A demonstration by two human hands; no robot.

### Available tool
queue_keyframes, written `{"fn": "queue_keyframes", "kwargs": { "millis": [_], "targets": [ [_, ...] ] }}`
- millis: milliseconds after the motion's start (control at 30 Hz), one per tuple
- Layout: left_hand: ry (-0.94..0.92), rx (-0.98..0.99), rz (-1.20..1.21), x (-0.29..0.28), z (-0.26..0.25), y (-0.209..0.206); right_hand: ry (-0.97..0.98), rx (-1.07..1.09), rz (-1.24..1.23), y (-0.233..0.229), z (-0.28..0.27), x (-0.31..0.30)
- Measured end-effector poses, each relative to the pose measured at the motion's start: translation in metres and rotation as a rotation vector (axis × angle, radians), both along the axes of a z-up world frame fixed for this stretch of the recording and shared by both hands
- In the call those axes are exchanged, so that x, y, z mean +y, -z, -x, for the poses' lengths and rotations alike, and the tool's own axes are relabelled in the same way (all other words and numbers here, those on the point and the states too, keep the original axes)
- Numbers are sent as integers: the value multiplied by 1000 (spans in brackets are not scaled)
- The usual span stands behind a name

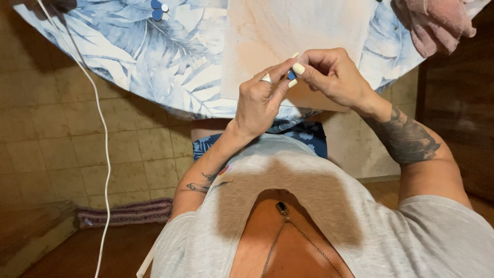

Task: Sanding the edges of small blue mosaic tiles using a sanding block to smooth them.

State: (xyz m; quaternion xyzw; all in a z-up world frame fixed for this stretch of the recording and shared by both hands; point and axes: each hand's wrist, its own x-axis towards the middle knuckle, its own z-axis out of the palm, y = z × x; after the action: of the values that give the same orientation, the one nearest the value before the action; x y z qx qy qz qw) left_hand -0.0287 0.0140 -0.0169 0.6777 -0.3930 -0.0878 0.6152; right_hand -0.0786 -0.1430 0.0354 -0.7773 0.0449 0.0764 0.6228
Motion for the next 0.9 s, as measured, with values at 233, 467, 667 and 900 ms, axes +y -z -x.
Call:
{"fn": "queue_keyframes", "kwargs": {
  "millis": [233,467,667,900],
  "targets": [
    [-52,-152,-60,4,-1,8,-234,-349,422,11,-14,-16],
    [-142,-582,-540,7,-1,13,-366,-635,1296,51,-54,-42],
    [-142,-613,-665,7,2,12,-492,-755,1465,61,-89,-31],
    [-109,-638,-636,6,-2,13,-610,-272,1476,25,-23,-78]
  ]
}}
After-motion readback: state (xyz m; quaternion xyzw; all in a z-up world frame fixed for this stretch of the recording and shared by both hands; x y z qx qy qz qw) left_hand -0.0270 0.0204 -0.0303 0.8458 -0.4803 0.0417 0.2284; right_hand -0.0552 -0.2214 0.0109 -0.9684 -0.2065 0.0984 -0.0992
